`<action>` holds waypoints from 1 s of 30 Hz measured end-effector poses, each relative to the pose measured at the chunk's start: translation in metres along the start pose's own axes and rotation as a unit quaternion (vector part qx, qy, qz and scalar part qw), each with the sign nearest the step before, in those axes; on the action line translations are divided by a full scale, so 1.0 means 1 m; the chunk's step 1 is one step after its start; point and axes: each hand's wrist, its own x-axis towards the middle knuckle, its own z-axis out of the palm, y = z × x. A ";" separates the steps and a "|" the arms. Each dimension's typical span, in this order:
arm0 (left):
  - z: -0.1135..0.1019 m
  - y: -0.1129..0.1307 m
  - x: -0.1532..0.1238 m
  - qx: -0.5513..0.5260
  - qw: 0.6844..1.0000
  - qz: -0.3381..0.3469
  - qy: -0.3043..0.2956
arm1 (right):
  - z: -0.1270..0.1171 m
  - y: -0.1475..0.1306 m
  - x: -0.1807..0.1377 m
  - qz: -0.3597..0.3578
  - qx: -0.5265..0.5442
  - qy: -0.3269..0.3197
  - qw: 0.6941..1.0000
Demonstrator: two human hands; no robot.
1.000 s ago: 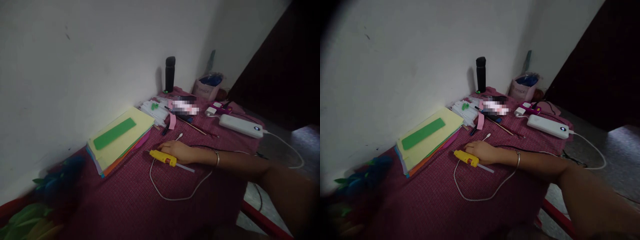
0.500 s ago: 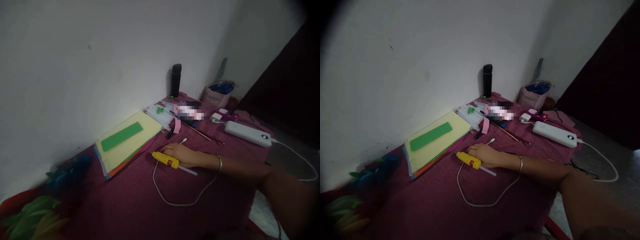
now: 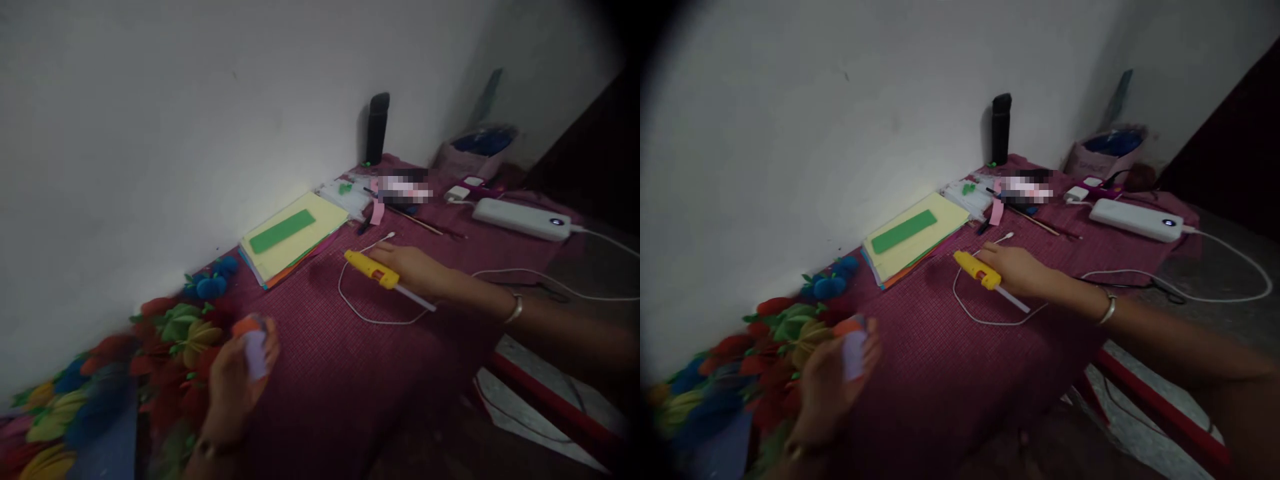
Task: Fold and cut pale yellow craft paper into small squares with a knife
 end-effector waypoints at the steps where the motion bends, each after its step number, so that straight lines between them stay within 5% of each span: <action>1: 0.006 0.000 0.006 -0.021 1.000 -0.009 -0.002 | 0.010 -0.003 0.002 0.006 -0.013 -0.023 1.000; 5: 0.034 -0.009 0.052 -0.050 0.998 -0.043 -0.007 | 0.031 0.007 0.009 -0.002 -0.011 -0.086 0.996; 10: 0.045 -0.016 0.088 -0.010 0.999 -0.033 -0.041 | 0.025 0.031 0.007 -0.057 -0.014 -0.110 0.992; 22: 0.060 -0.047 0.104 0.032 0.997 0.042 0.060 | 0.028 0.011 0.001 -0.114 0.135 0.033 0.984; 30: 0.051 -0.021 0.110 0.101 0.993 0.030 0.059 | 0.040 0.034 0.008 -0.069 0.087 0.019 0.994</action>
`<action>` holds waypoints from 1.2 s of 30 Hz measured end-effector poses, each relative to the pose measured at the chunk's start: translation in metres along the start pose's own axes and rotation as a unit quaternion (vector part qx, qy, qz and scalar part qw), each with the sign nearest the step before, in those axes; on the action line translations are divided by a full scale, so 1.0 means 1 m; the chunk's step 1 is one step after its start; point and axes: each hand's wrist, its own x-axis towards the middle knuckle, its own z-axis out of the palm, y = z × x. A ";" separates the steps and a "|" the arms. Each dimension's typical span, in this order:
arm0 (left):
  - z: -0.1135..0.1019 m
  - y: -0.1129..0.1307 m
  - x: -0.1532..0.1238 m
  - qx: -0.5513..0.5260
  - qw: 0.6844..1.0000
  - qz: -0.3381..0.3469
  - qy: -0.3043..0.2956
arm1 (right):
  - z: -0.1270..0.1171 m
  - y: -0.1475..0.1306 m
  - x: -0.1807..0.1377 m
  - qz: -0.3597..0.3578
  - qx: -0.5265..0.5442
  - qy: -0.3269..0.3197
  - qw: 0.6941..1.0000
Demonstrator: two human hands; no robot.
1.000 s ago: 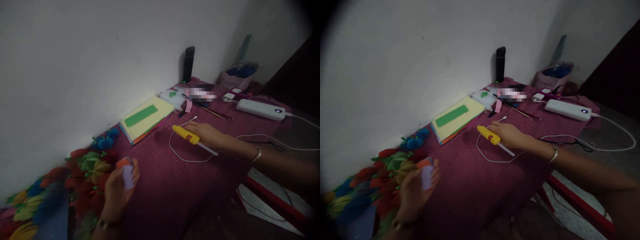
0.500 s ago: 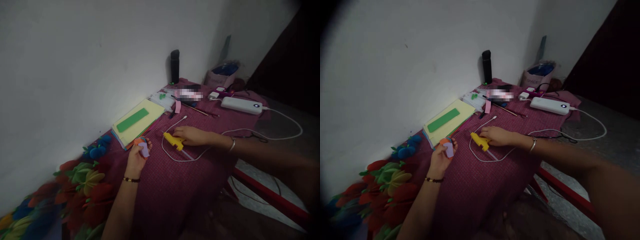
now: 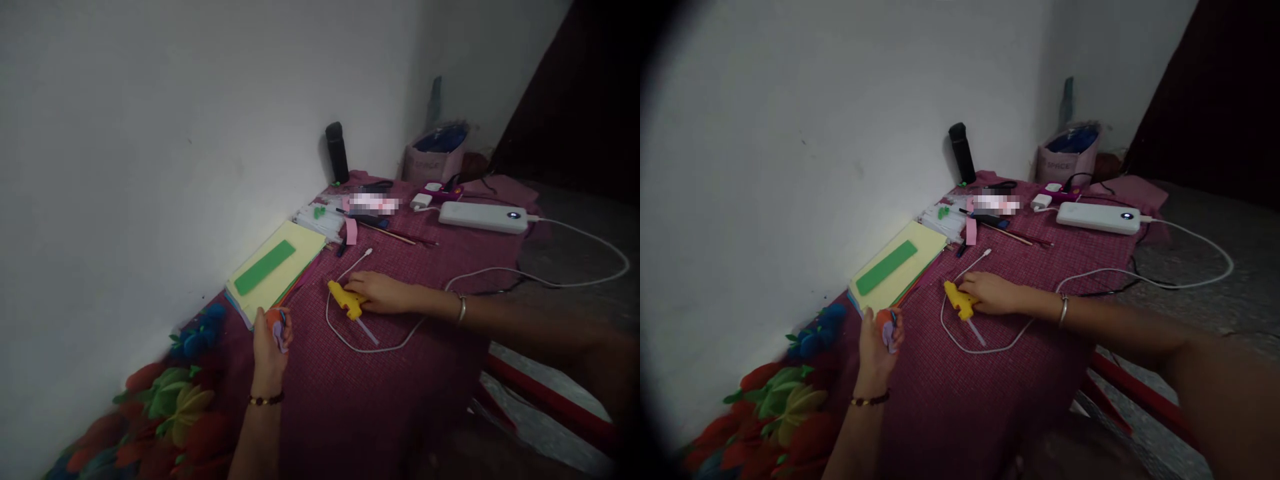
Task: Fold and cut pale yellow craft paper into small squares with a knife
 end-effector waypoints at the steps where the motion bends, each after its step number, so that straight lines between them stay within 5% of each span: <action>1: 0.000 0.003 0.002 0.001 1.000 0.000 0.009 | -0.001 0.001 -0.001 0.002 -0.007 -0.011 1.000; 4: 0.011 0.010 0.005 -0.017 0.999 0.026 0.028 | -0.006 -0.008 0.002 0.003 0.003 -0.003 1.000; 7: 0.038 0.014 0.003 -0.066 0.994 0.088 -0.013 | -0.006 -0.034 0.019 0.019 0.142 0.064 0.988; 12: 0.068 0.014 0.000 -0.077 0.978 0.185 -0.055 | 0.015 -0.073 0.064 0.055 0.499 0.087 0.860; 16: 0.053 0.001 0.011 0.047 0.982 0.182 -0.019 | 0.026 -0.077 0.085 0.156 0.661 0.059 0.731; 18: 0.043 -0.007 0.016 0.106 0.977 0.182 -0.019 | 0.026 -0.074 0.089 0.186 0.683 0.039 0.705; 26: 0.038 -0.017 0.014 0.088 0.990 0.106 0.035 | 0.020 -0.061 0.091 0.199 0.642 0.096 0.734; 36: 0.032 -0.021 -0.003 0.142 0.962 0.198 0.127 | 0.026 -0.075 0.077 0.160 0.634 0.094 0.751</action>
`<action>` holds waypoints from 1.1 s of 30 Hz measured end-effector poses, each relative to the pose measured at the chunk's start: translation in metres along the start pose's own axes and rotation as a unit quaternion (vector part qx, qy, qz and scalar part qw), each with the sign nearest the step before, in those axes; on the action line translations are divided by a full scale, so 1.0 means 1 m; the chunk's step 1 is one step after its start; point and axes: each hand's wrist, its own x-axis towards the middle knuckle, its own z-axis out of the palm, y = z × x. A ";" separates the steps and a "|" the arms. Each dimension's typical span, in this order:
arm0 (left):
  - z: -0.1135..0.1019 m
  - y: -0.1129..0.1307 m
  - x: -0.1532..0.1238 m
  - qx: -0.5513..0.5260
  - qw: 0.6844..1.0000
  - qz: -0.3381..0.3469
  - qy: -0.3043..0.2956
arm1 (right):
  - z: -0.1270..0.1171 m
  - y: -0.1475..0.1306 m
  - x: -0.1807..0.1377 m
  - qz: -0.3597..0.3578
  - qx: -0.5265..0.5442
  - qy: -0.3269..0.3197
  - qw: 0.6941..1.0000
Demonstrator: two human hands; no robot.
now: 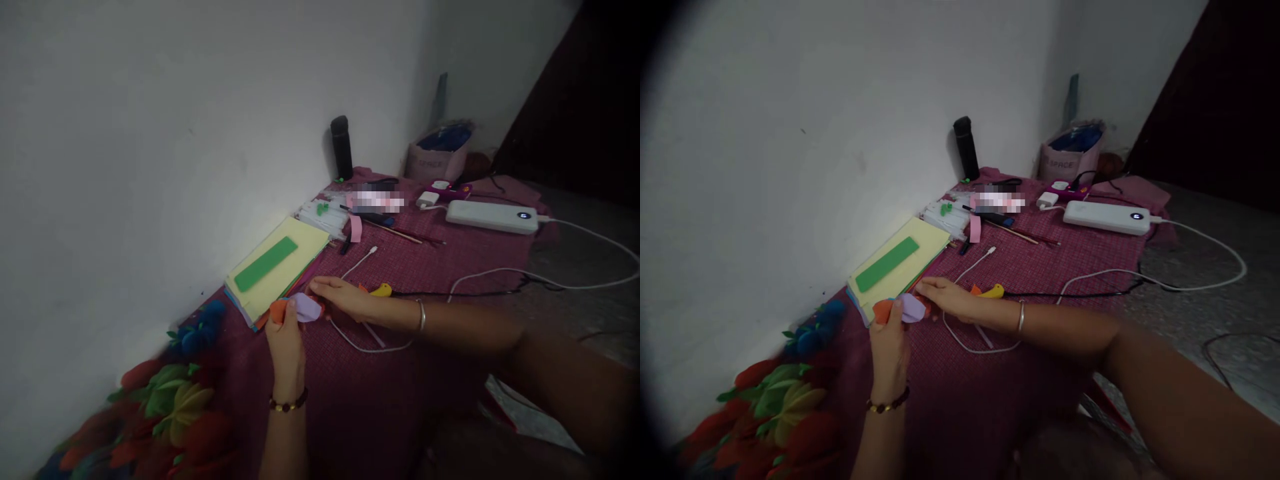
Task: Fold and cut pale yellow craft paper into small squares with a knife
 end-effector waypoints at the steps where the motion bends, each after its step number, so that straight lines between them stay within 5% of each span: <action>1: 0.000 0.000 -0.002 0.004 1.000 0.006 0.005 | 0.000 0.001 -0.002 0.004 -0.010 -0.010 1.000; 8: -0.001 -0.006 -0.024 -0.100 0.984 -0.105 -0.102 | -0.003 0.021 -0.015 0.003 -0.002 0.001 1.000; 15: -0.007 -0.026 -0.023 -0.128 0.982 -0.138 -0.026 | -0.008 0.032 -0.012 0.055 0.023 0.031 0.998; 22: 0.000 -0.028 -0.023 -0.213 0.951 -0.224 -0.018 | -0.023 0.034 -0.016 0.012 -0.015 0.089 0.996; 26: -0.012 -0.026 -0.030 -0.053 0.999 0.006 -0.007 | -0.022 0.025 -0.024 -0.106 -0.146 0.080 0.980; 30: -0.032 -0.027 -0.039 0.129 0.953 0.272 -0.029 | -0.016 0.019 -0.031 -0.079 -0.169 0.036 0.982; 33: -0.036 -0.029 -0.043 0.169 0.925 0.329 -0.082 | -0.011 0.019 -0.031 -0.009 -0.064 -0.011 0.998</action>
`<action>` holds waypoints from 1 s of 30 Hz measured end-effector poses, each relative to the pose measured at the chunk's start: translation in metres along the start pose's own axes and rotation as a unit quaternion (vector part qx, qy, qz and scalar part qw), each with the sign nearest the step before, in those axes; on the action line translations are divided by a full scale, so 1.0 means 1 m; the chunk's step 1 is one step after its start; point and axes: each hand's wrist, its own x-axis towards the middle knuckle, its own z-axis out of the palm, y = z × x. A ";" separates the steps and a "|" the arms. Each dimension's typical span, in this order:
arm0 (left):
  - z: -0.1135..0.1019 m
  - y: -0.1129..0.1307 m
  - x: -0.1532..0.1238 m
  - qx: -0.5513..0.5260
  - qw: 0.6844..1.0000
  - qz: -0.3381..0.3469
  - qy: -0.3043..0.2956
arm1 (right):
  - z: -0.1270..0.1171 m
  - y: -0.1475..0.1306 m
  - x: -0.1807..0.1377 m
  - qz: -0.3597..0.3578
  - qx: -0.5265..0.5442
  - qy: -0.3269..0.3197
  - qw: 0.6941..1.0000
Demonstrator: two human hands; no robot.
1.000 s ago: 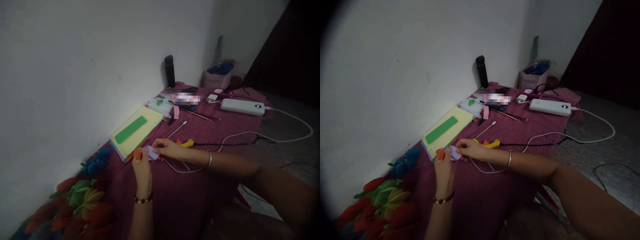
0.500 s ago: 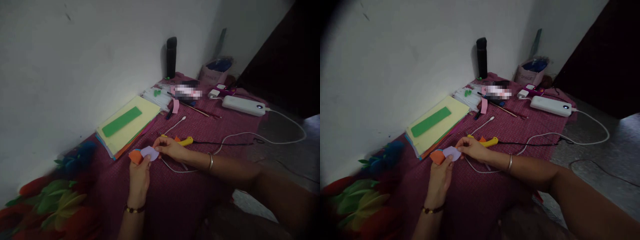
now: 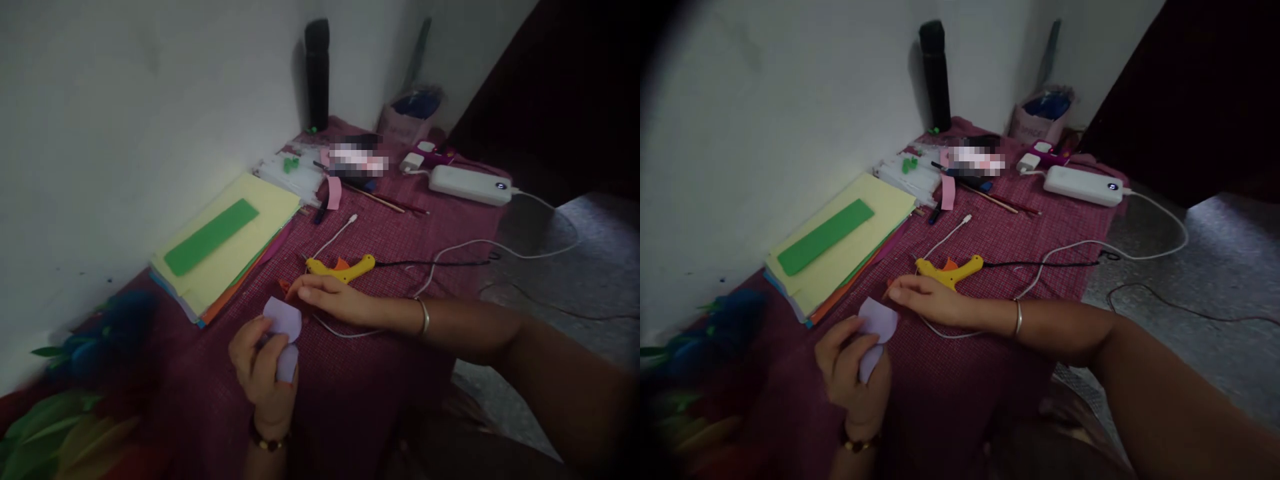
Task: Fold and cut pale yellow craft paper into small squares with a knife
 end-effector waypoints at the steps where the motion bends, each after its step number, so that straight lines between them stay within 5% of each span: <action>1: 0.002 0.001 0.000 0.001 1.000 -0.004 -0.011 | 0.001 0.001 0.001 0.013 0.026 -0.015 0.999; 4: 0.011 0.005 0.005 -0.010 0.997 -0.067 0.028 | -0.001 0.002 0.004 0.027 0.036 -0.007 0.999; 7: 0.014 0.006 0.017 -0.099 0.966 -0.220 0.096 | -0.006 0.003 0.008 0.029 0.006 0.036 0.999; 10: 0.009 0.002 0.026 -0.316 0.854 -0.409 0.055 | -0.009 0.004 0.009 0.024 -0.009 0.036 0.999; 12: 0.007 0.001 0.027 -0.406 0.789 -0.460 0.024 | -0.010 0.007 0.009 0.021 -0.020 0.023 0.999; 13: 0.008 0.002 0.027 -0.417 0.781 -0.465 0.018 | -0.010 0.008 0.008 0.019 -0.026 0.014 0.999; 20: 0.027 0.007 0.013 -0.306 0.848 -0.433 0.028 | -0.005 0.009 0.004 -0.007 -0.058 -0.017 0.998; 26: 0.026 -0.004 0.009 -0.251 0.874 -0.417 -0.007 | -0.003 0.011 0.005 -0.023 -0.054 0.015 0.998; 30: 0.012 0.000 0.028 -0.276 0.873 -0.397 0.061 | -0.002 0.010 0.006 0.032 -0.001 0.039 0.999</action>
